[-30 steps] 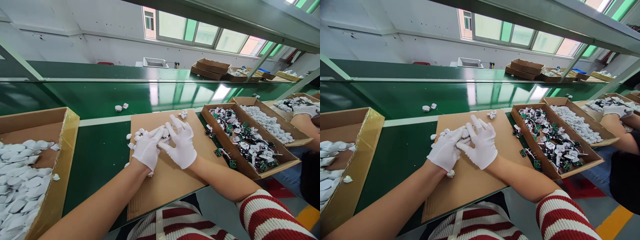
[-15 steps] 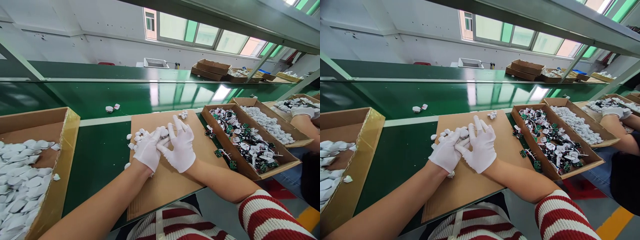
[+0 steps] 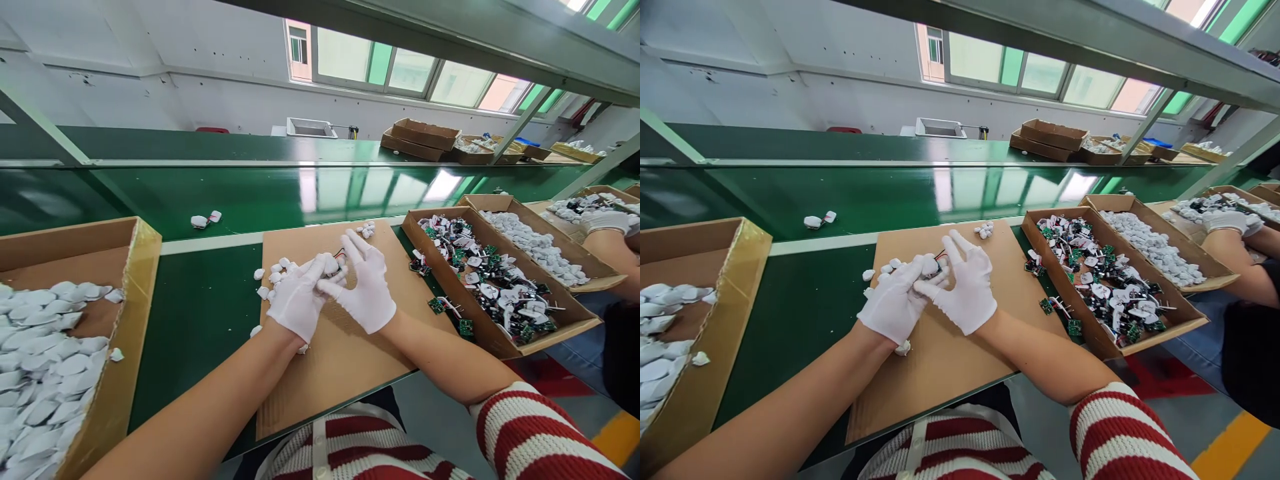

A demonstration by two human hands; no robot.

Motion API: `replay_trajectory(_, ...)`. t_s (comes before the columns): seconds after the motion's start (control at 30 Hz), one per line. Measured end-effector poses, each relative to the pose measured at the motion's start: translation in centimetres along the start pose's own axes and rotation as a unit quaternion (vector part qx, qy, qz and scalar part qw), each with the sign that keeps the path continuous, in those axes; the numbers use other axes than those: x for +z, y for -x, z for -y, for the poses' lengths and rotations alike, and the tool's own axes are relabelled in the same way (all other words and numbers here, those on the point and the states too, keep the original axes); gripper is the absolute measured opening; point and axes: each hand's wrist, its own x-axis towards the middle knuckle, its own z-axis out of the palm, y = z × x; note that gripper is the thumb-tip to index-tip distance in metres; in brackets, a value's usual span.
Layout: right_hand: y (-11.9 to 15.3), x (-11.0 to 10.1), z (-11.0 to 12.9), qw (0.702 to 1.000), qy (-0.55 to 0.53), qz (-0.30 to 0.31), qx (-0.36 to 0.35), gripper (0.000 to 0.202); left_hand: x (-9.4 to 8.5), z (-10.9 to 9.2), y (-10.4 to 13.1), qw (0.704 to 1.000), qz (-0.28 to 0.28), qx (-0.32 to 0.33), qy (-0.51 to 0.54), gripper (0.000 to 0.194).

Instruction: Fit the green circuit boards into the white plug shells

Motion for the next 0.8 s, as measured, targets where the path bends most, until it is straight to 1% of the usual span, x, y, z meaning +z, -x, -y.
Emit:
replay_trajectory(0.07, -0.1, -0.2, -0.3, 1.0, -0.029, -0.01, 0.003, 0.059, 0.0, -0.2, 0.1, 1.0, -0.001, -0.005, -0.017, 0.024)
replay_trajectory(0.13, -0.1, -0.4, -0.6, 0.999, -0.048, -0.012, -0.018, 0.039, 0.1, -0.4, 0.2, 1.0, -0.004, -0.021, -0.007, 0.023)
replay_trajectory(0.17, -0.1, -0.5, -0.7, 0.998, -0.054, -0.014, -0.026, 0.033, 0.1, -0.6, 0.3, 0.999, -0.002, -0.032, 0.007, 0.024)
replay_trajectory(0.23, -0.1, -0.5, -0.9, 0.998, -0.056, -0.022, -0.036, 0.029, 0.4, -0.8, 0.4, 0.999, 0.004, -0.046, 0.021, 0.027)
replay_trajectory(0.27, -0.1, -0.4, -0.9, 0.997, -0.053, -0.027, -0.043, 0.028, 0.5, -0.9, 0.5, 0.999, 0.004, -0.049, 0.006, 0.028)
replay_trajectory(0.4, -0.1, -0.4, -0.6, 0.995, -0.065, -0.038, -0.062, 0.028, 1.1, -1.6, 0.9, 0.989, -0.02, -0.042, -0.141, 0.021)
replay_trajectory(0.43, -0.1, -0.5, -0.5, 0.995, -0.082, -0.036, -0.053, 0.027, 1.1, -1.8, 1.0, 0.987, -0.013, -0.037, -0.158, 0.019)
replay_trajectory(0.47, -0.2, -0.7, -0.4, 0.993, -0.105, -0.035, -0.034, 0.026, 1.2, -2.1, 1.1, 0.987, 0.008, -0.032, -0.156, 0.018)
replay_trajectory(0.5, -0.2, -0.9, -0.3, 0.99, -0.134, -0.035, -0.011, 0.026, 1.1, -2.4, 1.1, 0.989, 0.041, -0.036, -0.138, 0.019)
replay_trajectory(0.57, -0.4, -1.4, -0.4, 0.976, -0.214, -0.032, 0.034, 0.028, 1.0, -2.9, 1.1, 0.989, 0.11, -0.068, -0.071, 0.027)
replay_trajectory(0.6, -0.4, -1.5, -0.5, 0.964, -0.261, -0.026, 0.053, 0.032, 1.0, -3.0, 1.2, 0.987, 0.13, -0.087, -0.035, 0.032)
replay_trajectory(0.67, -0.5, -1.7, -1.0, 0.933, -0.351, -0.003, 0.076, 0.043, 0.9, -2.9, 1.2, 0.985, 0.133, -0.107, 0.016, 0.036)
replay_trajectory(0.73, -0.6, -1.6, -1.3, 0.908, -0.411, 0.016, 0.086, 0.051, 0.9, -2.5, 1.2, 0.987, 0.125, -0.095, 0.032, 0.029)
replay_trajectory(0.8, -0.5, -1.4, -1.5, 0.895, -0.436, 0.027, 0.088, 0.051, 0.9, -2.0, 1.3, 0.989, 0.122, -0.077, 0.028, 0.024)
